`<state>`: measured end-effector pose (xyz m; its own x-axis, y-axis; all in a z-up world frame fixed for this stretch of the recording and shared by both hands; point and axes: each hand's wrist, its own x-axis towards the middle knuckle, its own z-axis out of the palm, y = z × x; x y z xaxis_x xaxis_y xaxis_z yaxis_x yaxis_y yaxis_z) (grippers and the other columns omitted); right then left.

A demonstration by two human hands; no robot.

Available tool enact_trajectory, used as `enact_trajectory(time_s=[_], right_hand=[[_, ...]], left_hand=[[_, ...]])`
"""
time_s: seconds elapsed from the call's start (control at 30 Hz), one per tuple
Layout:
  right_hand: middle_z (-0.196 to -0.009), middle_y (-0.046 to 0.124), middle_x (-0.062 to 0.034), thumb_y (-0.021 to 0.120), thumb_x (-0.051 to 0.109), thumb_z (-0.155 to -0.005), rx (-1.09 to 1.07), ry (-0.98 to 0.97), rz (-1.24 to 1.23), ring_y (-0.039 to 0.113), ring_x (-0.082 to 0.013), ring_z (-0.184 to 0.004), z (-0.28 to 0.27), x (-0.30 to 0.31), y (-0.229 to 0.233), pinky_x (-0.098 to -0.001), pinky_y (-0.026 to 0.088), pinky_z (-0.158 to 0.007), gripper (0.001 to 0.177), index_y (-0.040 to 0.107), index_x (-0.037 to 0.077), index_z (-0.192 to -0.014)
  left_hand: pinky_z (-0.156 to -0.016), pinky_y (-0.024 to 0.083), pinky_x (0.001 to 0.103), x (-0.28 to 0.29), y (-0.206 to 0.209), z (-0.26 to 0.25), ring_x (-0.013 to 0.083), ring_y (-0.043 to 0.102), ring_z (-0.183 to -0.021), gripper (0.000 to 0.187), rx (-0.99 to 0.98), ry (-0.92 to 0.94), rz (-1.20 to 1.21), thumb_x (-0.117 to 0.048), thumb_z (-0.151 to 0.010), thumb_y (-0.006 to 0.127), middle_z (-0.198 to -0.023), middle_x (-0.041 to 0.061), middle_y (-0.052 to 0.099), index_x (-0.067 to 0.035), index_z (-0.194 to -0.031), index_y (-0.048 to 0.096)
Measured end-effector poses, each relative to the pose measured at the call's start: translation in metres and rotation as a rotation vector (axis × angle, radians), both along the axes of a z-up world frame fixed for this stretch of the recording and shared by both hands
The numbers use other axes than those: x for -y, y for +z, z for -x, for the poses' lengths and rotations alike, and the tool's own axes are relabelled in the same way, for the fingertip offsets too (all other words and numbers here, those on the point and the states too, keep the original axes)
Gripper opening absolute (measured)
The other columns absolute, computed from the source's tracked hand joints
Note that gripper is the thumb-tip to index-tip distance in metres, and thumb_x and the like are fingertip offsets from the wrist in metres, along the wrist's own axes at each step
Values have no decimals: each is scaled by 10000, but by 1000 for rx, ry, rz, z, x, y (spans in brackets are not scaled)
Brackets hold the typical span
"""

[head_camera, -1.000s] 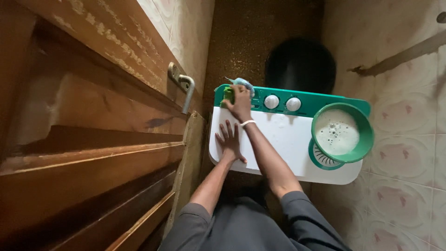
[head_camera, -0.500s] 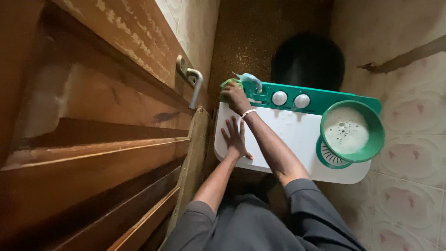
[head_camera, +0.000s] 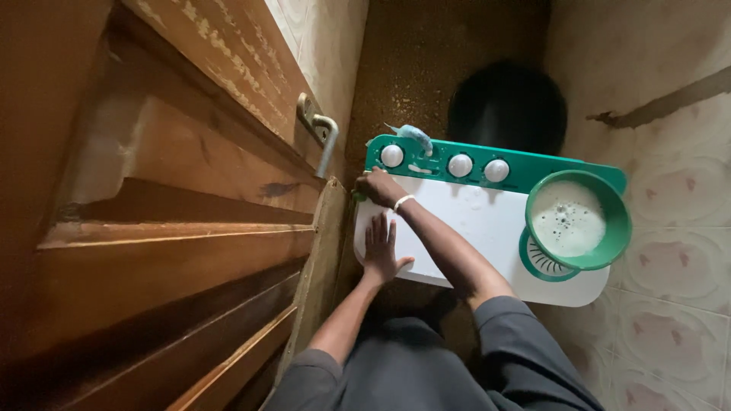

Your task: Cleaning a small portable washing machine and its components with a sponge and soapy water.

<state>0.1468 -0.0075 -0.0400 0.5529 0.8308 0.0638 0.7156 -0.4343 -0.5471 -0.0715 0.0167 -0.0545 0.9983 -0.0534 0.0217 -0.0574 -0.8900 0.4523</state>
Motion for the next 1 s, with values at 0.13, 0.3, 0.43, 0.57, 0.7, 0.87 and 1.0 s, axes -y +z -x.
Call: enact_trajectory(time_s=[0.13, 0.3, 0.43, 0.57, 0.7, 0.87, 1.0], right_hand=[[-961, 699, -155, 658, 57, -864, -66, -127, -208, 652, -362, -926, -28, 3, 22, -463, 520, -819, 163, 726, 97, -1007], [-986, 670, -193, 701, -3, -771, 195, -472, -327, 643, -387, -945, -50, 21, 82, -461, 532, -822, 248, 728, 73, -1006], [-945, 652, -190, 731, 13, -836, 207, -602, -273, 613, -409, -916, -33, 42, 84, -492, 501, -788, 278, 747, 71, -1108], [-960, 638, -246, 705, -12, -668, 350, -657, -188, 592, -439, -934, -8, 51, 46, -542, 474, -900, 262, 674, -25, -927], [-970, 651, -226, 669, -28, -775, 89, -647, -175, 601, -419, -972, 14, 48, 1, -505, 491, -878, 104, 672, 7, -874], [-914, 662, -229, 749, 124, -747, 96, -531, -70, 624, -432, -924, 32, 53, 26, -510, 505, -831, 153, 702, 28, -856], [-889, 722, -234, 781, 256, -782, -384, -413, 2, 718, -390, -823, 25, 71, 27, -475, 560, -774, 261, 719, 30, -897]], left_hand=[[-1232, 35, 616, 0, 7, -1, 457, -72, -1565, 1367, -45, -21, -98, -652, -746, 823, -1704, 253, -65, -37, -1637, -11], [-1240, 27, 614, -2, 30, -14, 450, -88, -1565, 1323, -210, -20, -122, -697, -715, 787, -1703, 227, -81, -43, -1631, 92], [-1255, 23, 586, -3, 45, -19, 418, -99, -1582, 1320, -383, 21, -75, -677, -686, 792, -1716, 186, -100, -93, -1649, 102], [-1237, 25, 609, 3, 36, -21, 443, -86, -1565, 1305, -278, 22, -77, -690, -721, 775, -1712, 205, -87, -74, -1647, 91], [-1224, 71, 642, 9, 39, -27, 456, -43, -1565, 1291, -266, 32, -150, -719, -742, 745, -1709, 217, -67, -72, -1644, 85], [-1218, 101, 654, 9, 43, -32, 468, -27, -1562, 1308, -295, 21, -193, -732, -743, 730, -1704, 219, -50, -33, -1633, 74], [-1189, 78, 677, 6, 35, -31, 482, -35, -1525, 1326, -169, 24, -94, -741, -731, 724, -1651, 278, -61, 19, -1593, 64]])
